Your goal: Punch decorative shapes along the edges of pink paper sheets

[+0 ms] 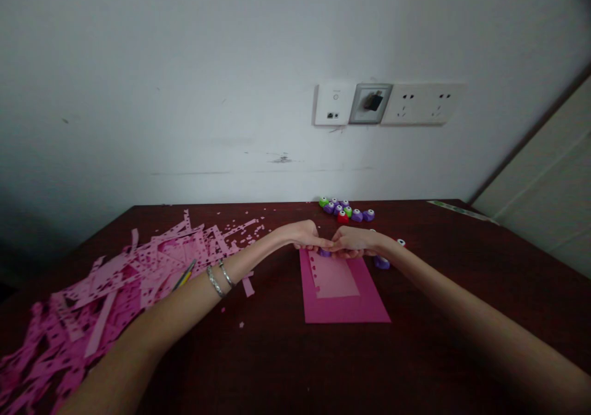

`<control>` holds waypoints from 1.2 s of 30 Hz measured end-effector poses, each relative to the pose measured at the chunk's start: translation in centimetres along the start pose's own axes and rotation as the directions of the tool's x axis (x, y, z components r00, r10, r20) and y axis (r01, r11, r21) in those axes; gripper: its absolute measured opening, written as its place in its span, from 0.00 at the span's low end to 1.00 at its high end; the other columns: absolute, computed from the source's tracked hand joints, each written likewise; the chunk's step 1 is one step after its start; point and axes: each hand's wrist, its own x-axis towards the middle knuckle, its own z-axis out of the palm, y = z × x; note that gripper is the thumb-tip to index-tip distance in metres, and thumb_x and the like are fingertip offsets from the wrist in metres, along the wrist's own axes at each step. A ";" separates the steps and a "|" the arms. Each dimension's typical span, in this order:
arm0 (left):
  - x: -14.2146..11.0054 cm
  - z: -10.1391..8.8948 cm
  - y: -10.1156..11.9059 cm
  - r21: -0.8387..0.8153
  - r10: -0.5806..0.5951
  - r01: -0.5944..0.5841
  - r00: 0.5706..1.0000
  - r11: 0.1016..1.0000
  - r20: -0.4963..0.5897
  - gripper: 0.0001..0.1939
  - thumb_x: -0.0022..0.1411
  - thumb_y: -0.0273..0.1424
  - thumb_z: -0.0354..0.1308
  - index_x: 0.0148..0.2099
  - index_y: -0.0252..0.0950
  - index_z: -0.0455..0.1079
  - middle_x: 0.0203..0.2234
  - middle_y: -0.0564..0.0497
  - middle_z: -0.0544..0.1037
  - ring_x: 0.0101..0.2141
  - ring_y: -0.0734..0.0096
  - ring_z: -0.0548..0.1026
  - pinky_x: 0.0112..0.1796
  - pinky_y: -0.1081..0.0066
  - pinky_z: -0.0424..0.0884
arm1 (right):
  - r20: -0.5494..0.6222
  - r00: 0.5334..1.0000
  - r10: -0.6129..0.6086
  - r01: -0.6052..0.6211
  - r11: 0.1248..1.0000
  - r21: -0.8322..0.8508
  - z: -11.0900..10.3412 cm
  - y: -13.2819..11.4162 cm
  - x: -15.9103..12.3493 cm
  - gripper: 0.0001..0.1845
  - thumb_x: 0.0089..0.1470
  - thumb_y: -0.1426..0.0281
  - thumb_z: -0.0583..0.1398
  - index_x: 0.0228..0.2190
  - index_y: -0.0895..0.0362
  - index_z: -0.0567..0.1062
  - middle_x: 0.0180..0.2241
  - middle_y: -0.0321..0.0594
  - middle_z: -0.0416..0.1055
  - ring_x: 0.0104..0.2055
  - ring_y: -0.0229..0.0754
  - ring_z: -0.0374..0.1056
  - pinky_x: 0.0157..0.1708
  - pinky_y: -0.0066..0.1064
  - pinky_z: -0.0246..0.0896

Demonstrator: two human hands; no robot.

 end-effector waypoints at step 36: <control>-10.1 11.0 0.0 0.607 0.470 -0.146 0.777 0.781 -0.419 0.18 0.63 0.35 0.41 0.53 0.39 0.61 0.50 0.44 0.62 0.49 0.58 0.58 0.47 0.58 0.57 | -0.271 0.836 -0.477 0.296 0.808 -0.509 1.3 1.9 -0.6 0.13 0.45 0.67 0.59 0.33 0.61 0.75 0.24 0.38 0.69 0.24 0.35 0.61 0.23 0.26 0.52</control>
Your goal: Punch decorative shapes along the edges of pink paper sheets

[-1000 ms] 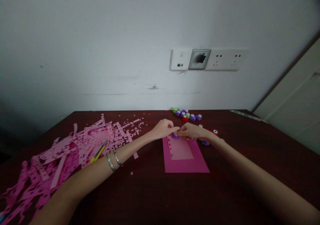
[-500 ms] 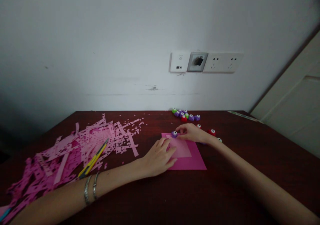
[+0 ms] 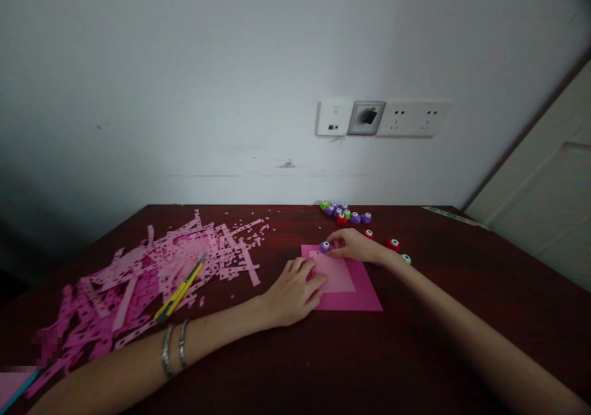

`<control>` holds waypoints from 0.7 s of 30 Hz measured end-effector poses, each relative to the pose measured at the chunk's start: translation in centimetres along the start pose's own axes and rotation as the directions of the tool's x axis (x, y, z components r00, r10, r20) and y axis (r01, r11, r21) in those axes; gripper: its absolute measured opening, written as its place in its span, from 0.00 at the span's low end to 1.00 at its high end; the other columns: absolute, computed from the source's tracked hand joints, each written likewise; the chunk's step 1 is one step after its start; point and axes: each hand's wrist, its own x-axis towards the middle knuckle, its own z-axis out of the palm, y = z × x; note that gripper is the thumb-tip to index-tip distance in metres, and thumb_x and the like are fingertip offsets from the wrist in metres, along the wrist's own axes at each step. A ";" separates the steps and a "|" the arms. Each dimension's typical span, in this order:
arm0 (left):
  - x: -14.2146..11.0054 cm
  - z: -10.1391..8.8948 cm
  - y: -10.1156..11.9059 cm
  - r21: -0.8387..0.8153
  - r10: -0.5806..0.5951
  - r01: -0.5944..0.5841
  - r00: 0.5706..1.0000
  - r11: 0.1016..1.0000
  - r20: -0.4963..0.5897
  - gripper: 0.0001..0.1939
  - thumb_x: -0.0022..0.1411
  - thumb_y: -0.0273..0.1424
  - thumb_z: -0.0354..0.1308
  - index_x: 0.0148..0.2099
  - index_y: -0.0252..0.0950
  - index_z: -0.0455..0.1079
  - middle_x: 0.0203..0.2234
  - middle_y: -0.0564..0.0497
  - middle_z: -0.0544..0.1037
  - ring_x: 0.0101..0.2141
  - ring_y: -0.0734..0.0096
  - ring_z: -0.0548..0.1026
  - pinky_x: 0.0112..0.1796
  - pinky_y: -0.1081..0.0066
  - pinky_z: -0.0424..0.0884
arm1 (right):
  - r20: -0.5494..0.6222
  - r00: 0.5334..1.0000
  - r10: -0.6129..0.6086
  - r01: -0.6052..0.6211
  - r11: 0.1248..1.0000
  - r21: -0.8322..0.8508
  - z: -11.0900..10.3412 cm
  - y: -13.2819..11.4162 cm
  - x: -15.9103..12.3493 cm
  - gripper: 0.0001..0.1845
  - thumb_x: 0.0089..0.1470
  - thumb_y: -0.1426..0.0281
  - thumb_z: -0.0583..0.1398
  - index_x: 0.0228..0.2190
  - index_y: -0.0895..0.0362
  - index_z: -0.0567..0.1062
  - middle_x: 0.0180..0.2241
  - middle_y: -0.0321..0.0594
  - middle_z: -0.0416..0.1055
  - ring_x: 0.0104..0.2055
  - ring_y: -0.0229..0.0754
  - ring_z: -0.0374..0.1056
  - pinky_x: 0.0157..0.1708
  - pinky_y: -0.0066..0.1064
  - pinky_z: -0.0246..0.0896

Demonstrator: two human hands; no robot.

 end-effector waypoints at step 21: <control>-0.2 -0.1 -0.1 -0.065 0.047 -0.049 0.999 0.997 -0.025 0.16 0.62 0.34 0.43 0.49 0.40 0.65 0.43 0.45 0.65 0.45 0.61 0.59 0.45 0.58 0.59 | -0.344 0.865 0.366 -0.428 0.895 -0.123 -8.3 8.7 -12.4 0.26 0.41 0.49 0.58 0.33 0.58 0.76 0.26 0.41 0.71 0.27 0.42 0.65 0.27 0.31 0.57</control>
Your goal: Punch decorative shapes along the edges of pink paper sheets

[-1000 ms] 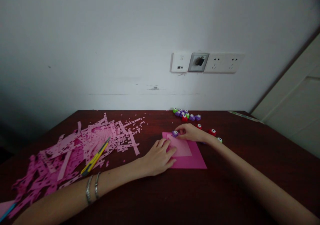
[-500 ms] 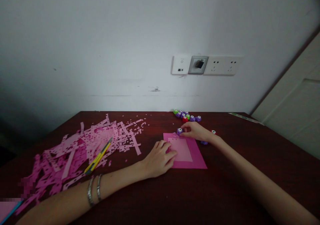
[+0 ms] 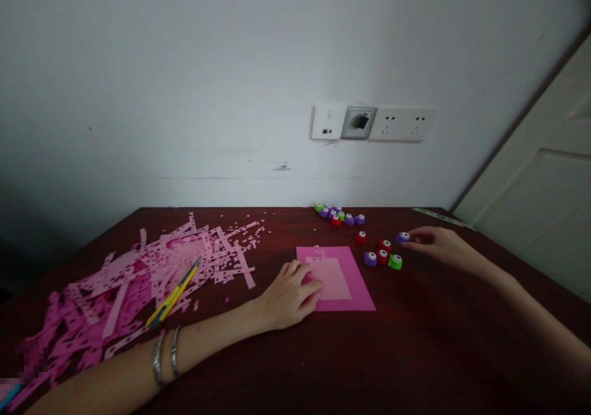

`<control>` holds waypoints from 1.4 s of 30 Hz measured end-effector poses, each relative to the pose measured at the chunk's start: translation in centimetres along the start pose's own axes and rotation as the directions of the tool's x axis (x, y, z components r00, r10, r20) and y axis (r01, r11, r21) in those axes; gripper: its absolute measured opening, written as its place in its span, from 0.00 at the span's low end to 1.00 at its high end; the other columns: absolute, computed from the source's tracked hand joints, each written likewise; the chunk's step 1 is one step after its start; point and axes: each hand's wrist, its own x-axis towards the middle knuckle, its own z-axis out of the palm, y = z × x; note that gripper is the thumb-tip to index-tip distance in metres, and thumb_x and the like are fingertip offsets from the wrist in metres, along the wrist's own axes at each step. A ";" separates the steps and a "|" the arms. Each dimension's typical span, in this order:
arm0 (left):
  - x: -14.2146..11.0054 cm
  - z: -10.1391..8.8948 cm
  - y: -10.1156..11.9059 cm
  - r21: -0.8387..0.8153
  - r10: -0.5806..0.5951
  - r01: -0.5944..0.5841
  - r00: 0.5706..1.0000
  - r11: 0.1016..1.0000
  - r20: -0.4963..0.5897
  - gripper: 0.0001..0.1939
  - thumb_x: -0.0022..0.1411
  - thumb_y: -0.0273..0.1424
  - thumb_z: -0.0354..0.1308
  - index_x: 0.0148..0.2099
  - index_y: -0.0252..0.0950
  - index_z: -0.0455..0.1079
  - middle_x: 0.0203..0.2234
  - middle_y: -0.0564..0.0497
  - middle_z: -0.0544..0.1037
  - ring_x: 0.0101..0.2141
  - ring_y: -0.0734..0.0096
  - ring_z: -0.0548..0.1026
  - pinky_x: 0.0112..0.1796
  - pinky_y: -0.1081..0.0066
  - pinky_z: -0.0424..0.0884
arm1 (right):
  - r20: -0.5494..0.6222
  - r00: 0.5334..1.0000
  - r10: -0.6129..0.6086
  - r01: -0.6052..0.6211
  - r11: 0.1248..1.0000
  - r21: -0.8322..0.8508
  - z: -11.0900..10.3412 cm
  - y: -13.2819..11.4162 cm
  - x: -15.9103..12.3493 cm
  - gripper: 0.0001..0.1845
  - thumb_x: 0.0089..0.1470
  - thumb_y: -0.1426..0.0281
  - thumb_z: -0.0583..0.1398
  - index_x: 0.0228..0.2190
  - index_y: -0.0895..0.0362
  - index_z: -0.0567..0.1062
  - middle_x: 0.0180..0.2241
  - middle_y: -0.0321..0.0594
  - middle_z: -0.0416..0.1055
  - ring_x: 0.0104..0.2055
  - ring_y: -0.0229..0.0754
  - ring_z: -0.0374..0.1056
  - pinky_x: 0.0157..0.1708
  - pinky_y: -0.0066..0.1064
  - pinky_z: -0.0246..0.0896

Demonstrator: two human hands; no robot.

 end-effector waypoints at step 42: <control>13.8 1.5 -13.1 -0.283 -0.413 0.367 0.903 0.886 -0.120 0.09 0.52 0.28 0.55 0.37 0.33 0.72 0.33 0.48 0.76 0.36 0.70 0.72 0.39 0.72 0.65 | 0.127 0.925 -0.358 0.333 0.925 0.183 8.6 -11.4 -6.0 0.16 0.57 0.63 0.48 0.23 0.57 0.65 0.21 0.37 0.66 0.21 0.37 0.59 0.23 0.28 0.51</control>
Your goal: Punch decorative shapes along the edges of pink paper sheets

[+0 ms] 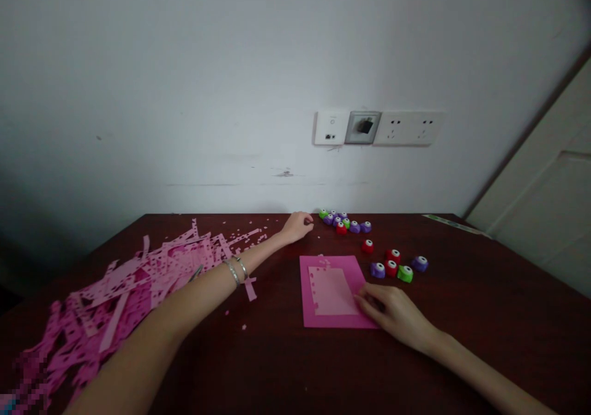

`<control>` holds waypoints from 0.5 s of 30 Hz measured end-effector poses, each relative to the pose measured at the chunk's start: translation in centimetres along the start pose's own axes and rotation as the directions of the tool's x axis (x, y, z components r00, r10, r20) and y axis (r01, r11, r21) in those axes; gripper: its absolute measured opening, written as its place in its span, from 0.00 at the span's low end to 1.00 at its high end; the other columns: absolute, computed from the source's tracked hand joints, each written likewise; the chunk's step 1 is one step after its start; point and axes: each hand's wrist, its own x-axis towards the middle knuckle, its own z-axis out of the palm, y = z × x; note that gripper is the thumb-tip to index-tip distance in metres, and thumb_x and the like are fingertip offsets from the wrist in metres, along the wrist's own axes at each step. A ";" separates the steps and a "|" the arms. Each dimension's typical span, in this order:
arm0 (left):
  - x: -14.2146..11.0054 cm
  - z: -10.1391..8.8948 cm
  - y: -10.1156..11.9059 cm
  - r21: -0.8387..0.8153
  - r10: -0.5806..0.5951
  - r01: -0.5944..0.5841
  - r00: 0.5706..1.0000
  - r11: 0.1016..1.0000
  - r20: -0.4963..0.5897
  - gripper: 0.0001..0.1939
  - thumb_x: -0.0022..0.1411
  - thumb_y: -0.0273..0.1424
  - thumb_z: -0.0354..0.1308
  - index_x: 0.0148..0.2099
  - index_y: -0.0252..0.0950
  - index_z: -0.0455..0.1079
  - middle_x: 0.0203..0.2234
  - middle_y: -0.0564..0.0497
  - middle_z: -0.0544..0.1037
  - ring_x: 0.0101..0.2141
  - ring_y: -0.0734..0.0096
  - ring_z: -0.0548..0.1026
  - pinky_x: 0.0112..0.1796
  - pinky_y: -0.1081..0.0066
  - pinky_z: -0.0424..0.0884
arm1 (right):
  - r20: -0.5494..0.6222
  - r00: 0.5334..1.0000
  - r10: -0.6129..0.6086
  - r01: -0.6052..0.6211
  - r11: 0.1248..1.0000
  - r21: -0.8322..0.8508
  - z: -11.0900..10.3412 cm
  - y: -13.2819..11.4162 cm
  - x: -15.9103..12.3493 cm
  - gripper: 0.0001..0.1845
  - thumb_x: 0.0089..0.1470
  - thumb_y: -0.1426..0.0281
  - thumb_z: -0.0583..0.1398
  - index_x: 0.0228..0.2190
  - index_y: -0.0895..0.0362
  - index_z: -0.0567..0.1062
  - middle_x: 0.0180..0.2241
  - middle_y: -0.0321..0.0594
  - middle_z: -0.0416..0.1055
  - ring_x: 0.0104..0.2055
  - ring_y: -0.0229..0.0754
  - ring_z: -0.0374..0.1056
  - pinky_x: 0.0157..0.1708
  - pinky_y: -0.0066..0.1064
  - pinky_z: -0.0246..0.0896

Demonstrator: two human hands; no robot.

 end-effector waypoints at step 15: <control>4.2 5.0 1.8 0.151 -0.154 0.151 0.988 0.977 0.011 0.15 0.52 0.42 0.55 0.33 0.35 0.72 0.29 0.46 0.76 0.32 0.66 0.72 0.32 0.72 0.64 | -0.022 0.999 0.042 -0.041 0.998 0.043 0.0 0.1 0.2 0.15 0.56 0.65 0.49 0.22 0.57 0.65 0.20 0.35 0.65 0.21 0.35 0.59 0.23 0.27 0.51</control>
